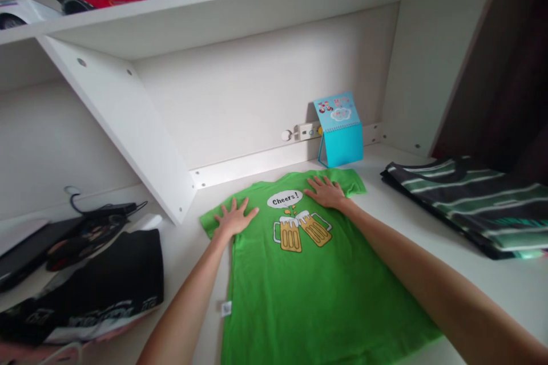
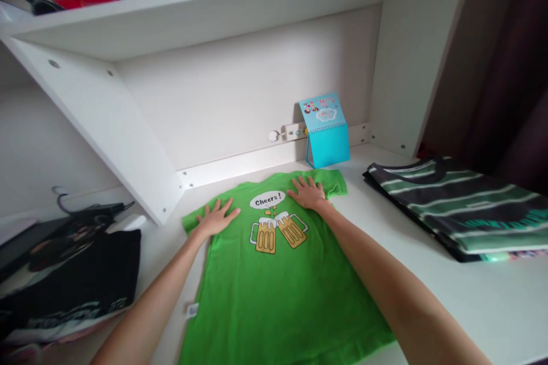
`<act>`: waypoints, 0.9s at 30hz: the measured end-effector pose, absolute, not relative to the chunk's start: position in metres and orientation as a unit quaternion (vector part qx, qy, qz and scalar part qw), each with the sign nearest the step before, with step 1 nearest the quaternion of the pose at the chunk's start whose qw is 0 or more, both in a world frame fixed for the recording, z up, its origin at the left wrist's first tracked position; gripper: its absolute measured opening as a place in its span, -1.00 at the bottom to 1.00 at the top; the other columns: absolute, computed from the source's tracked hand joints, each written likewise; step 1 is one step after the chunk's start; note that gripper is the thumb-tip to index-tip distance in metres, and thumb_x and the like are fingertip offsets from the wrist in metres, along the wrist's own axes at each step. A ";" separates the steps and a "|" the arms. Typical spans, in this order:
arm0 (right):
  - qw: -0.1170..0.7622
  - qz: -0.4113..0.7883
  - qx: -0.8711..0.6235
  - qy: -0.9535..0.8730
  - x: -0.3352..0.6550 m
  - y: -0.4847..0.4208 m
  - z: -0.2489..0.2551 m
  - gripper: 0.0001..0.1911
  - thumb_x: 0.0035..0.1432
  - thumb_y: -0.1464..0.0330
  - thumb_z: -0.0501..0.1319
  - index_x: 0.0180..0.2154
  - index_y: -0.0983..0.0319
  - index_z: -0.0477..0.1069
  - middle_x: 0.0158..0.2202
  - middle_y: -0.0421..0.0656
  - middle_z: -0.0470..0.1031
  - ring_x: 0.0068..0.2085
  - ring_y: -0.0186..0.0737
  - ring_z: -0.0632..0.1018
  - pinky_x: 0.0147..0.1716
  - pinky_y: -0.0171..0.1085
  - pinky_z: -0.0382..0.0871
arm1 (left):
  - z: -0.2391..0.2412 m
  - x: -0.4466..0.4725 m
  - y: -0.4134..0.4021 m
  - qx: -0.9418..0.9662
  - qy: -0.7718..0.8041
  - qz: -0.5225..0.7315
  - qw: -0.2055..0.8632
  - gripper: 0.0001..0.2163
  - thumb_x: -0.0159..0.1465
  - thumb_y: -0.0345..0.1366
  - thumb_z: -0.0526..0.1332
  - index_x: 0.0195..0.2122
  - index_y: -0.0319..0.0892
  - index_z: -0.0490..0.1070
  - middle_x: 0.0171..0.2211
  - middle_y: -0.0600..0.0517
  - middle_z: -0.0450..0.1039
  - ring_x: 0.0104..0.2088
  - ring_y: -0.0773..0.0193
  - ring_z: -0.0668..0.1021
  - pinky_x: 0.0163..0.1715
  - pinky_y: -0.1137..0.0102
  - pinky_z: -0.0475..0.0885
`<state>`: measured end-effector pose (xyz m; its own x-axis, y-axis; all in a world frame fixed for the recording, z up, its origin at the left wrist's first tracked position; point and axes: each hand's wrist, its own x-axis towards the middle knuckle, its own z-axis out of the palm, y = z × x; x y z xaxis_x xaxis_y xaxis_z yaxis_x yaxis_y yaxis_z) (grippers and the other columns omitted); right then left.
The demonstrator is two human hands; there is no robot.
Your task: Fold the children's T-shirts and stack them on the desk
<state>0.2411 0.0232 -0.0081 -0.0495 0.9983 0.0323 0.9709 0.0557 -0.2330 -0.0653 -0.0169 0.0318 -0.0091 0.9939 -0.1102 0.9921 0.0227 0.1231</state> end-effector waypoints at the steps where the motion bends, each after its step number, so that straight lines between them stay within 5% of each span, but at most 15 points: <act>1: 0.089 0.072 -0.685 -0.719 0.245 0.025 -0.009 -0.25 0.14 -0.11 -0.28 0.26 0.12 -0.13 0.30 -0.17 -0.18 0.26 0.11 -0.11 0.12 0.20 -0.16 | 0.030 -0.068 -0.011 0.698 0.712 0.014 0.076 -0.25 0.04 0.35 -0.26 0.24 0.19 -0.18 0.29 0.06 -0.33 0.20 -0.36 -0.20 -0.02 -0.36 -0.23; 9: 0.080 0.055 -0.685 -0.722 0.263 0.026 -0.007 -0.30 0.17 -0.08 -0.27 0.26 0.08 -0.13 0.29 -0.24 -0.15 0.26 -0.01 -0.09 0.16 0.09 -0.15 | 0.018 -0.088 0.000 0.700 0.710 0.050 0.064 -0.29 0.05 0.33 -0.16 0.22 0.25 -0.15 0.29 0.13 -0.30 0.21 -0.34 -0.22 -0.07 -0.41 -0.25; 14: 0.076 0.039 -0.677 -0.731 0.242 0.006 0.015 -0.33 0.21 -0.01 -0.25 0.26 0.16 -0.13 0.30 -0.11 -0.21 0.27 0.06 -0.17 0.13 0.20 -0.24 | 0.019 -0.091 0.002 0.699 0.709 0.046 0.076 -0.28 0.05 0.33 -0.18 0.23 0.24 -0.18 0.29 0.12 -0.35 0.21 -0.34 -0.25 -0.08 -0.41 -0.33; 21: 0.065 0.192 -0.375 -0.905 0.166 -0.144 0.039 -0.27 0.19 -0.05 -0.17 0.27 0.17 -0.23 0.30 -0.07 -0.34 0.27 0.03 -0.28 0.15 0.19 -0.30 | 0.017 -0.091 0.004 0.697 0.711 0.040 0.084 -0.25 0.02 0.35 -0.16 0.23 0.25 -0.17 0.29 0.13 -0.34 0.22 -0.30 -0.25 -0.02 -0.36 -0.29; 27: 0.016 0.263 -0.354 -0.897 0.178 -0.242 0.067 -0.31 0.19 0.01 -0.06 0.24 0.22 -0.06 0.27 0.06 -0.16 0.25 0.14 -0.12 0.13 0.22 -0.14 | 0.026 -0.101 0.012 0.703 0.701 0.035 0.116 -0.31 0.06 0.31 -0.14 0.22 0.25 -0.10 0.29 0.12 -0.27 0.22 -0.32 -0.18 -0.03 -0.37 -0.22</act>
